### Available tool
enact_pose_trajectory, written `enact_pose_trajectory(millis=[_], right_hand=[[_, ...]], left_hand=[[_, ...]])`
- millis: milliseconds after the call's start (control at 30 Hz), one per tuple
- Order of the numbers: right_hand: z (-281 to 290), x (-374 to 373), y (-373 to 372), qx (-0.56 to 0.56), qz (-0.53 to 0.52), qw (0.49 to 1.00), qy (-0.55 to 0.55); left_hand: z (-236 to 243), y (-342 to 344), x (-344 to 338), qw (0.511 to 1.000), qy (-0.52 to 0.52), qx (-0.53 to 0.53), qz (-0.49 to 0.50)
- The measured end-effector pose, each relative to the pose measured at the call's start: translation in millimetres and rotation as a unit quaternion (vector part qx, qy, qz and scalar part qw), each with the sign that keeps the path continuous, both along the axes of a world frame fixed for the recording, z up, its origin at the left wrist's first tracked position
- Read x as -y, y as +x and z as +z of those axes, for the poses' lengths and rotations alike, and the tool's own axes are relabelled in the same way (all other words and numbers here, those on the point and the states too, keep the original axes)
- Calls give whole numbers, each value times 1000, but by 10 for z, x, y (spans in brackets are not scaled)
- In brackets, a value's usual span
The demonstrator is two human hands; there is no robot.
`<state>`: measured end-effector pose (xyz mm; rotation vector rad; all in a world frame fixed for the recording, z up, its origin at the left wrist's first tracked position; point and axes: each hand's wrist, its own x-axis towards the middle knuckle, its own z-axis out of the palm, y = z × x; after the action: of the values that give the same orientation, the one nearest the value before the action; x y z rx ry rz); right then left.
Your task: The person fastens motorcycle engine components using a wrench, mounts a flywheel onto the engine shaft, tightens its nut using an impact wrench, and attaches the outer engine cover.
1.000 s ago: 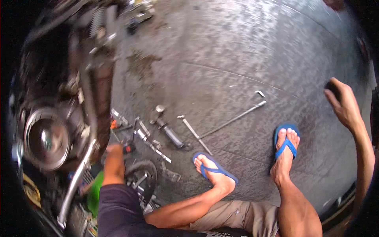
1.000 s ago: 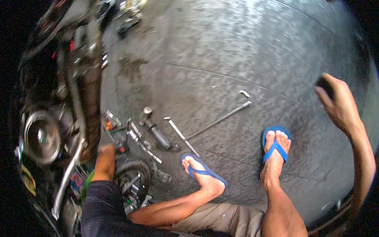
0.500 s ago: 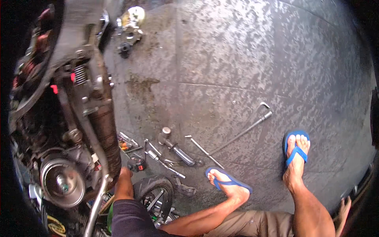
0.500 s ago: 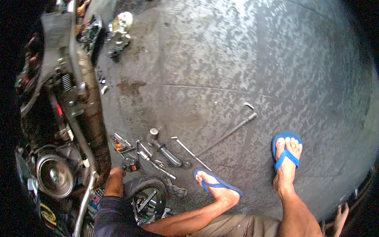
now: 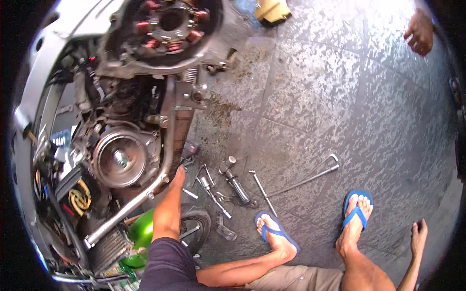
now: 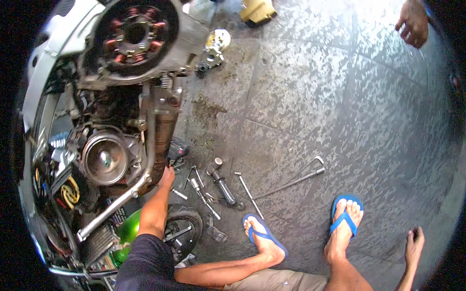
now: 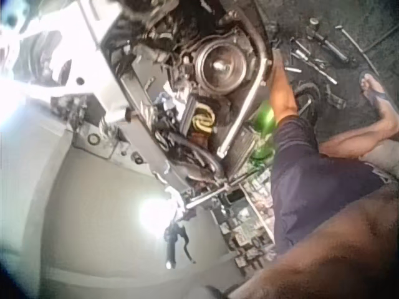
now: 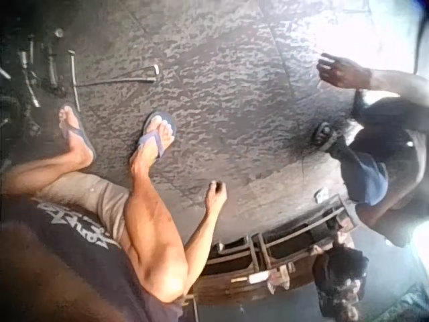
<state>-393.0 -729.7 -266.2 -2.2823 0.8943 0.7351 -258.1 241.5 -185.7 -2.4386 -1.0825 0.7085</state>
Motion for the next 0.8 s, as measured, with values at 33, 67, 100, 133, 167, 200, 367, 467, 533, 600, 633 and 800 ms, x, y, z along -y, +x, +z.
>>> enact_pose_trajectory(millis=[33, 67, 100, 133, 167, 200, 367, 467, 533, 600, 633, 800], right_hand=[[-64, -93, 116, 23, 88, 994, -56], [225, -425, 532, -33, 101, 994, -3], [-233, -222, 174, 161, 127, 976, -72], [-130, -697, 599, 121, 142, 982, 15], [185, -1267, 1037, 77, 160, 979, 95], [325, -1488, 1175, 92, 186, 973, 101], [471, -2474, 1460, 78, 312, 924, 207], [592, -3095, 1590, 56, 450, 855, 249], [597, -3486, 1613, 50, 534, 804, 259], [566, -3935, 1547, 146, 558, 756, 309], [587, -4124, 1522, 219, 557, 725, 339], [577, -4465, 1684, 454, 493, 626, 399]], left_hand=[[-14, 50, 171, 1000, -16, 24, -8], [-86, 107, 344, 998, -40, 48, -19], [-155, 144, 496, 994, -72, 77, -33], [-19, 146, 522, 991, -76, 98, -47], [80, 143, 525, 982, -117, 133, -66], [35, 212, 643, 981, -115, 128, -85], [105, 518, 1343, 968, -135, 63, -201], [197, 543, 1800, 955, -276, 73, -74], [232, 472, 2123, 896, -425, 96, 84], [177, 306, 2380, 748, -593, 149, 258], [117, 187, 2545, 638, -673, 183, 327], [433, 86, 3468, 298, -714, 312, 552]])
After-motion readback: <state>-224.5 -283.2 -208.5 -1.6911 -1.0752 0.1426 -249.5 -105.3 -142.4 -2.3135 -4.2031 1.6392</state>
